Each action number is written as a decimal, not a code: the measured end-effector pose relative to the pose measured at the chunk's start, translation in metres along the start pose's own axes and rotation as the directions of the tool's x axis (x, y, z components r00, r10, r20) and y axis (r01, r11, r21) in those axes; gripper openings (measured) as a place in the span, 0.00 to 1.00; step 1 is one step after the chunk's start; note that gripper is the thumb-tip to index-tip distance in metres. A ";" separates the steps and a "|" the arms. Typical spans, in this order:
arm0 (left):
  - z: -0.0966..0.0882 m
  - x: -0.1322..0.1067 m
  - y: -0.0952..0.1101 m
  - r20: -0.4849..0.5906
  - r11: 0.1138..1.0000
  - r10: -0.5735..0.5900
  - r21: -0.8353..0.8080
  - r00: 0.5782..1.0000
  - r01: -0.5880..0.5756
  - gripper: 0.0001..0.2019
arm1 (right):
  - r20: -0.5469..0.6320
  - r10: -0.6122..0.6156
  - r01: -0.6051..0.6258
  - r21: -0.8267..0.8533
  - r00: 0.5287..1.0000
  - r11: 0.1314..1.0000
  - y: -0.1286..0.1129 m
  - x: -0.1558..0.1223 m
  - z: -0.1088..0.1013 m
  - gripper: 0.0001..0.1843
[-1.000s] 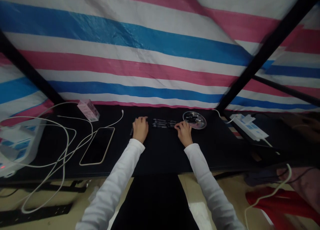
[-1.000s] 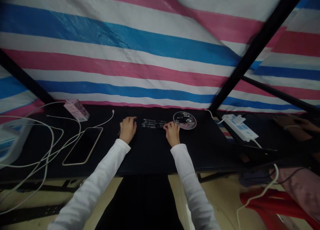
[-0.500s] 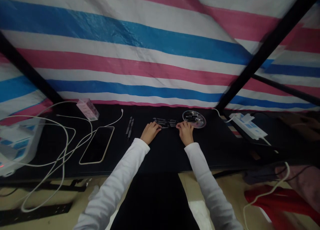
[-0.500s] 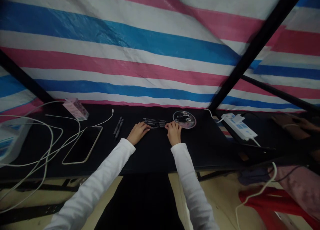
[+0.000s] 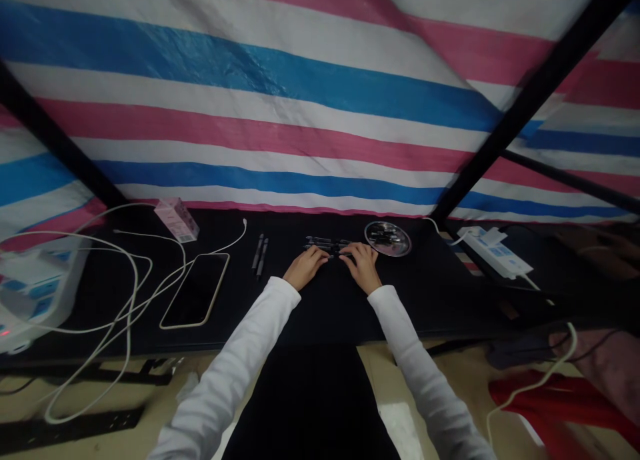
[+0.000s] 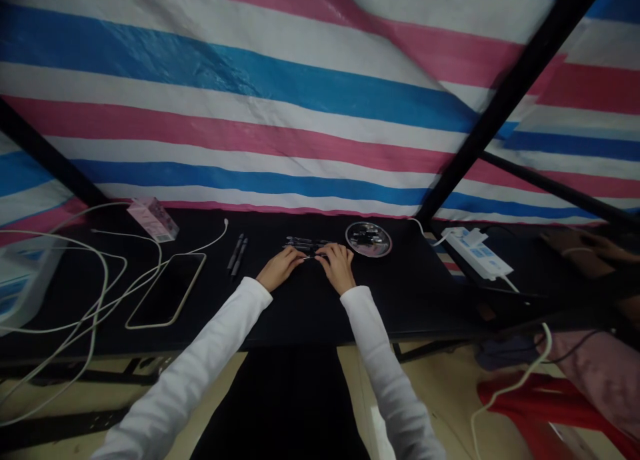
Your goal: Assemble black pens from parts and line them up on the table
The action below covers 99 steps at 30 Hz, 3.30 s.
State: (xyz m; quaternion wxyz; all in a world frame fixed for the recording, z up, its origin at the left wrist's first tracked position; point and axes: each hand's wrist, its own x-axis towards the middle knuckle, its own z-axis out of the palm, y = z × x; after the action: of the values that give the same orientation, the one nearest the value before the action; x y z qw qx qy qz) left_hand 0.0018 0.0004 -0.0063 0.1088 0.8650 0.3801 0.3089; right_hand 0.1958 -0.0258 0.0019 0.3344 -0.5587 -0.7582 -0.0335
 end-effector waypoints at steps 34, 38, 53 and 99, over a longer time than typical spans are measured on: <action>-0.009 -0.002 0.000 -0.107 0.970 -0.142 0.183 0.984 0.160 0.14 | 0.320 0.301 -0.258 -0.170 0.898 0.951 0.130 0.059 -0.014 0.03; -0.010 -0.004 -0.001 -0.101 0.964 -0.145 0.210 0.984 0.163 0.14 | 0.305 0.320 -0.271 -0.193 0.897 0.943 0.128 0.060 -0.017 0.02; -0.007 -0.002 -0.007 -0.181 0.945 -0.197 0.228 0.964 0.236 0.13 | 0.098 0.004 -0.054 0.512 0.995 0.857 0.022 0.032 0.021 0.09; -0.008 0.000 -0.008 -0.164 0.948 -0.231 0.182 0.959 0.259 0.12 | 0.172 -0.107 0.112 -0.023 0.979 0.993 0.035 0.017 0.010 0.10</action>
State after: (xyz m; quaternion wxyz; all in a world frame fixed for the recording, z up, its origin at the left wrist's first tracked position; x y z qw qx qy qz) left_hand -0.0078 0.0059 -0.0033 0.0311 0.7937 0.5208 0.3129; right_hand 0.2191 0.0058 -0.0081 0.2571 -0.5221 -0.8130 -0.0163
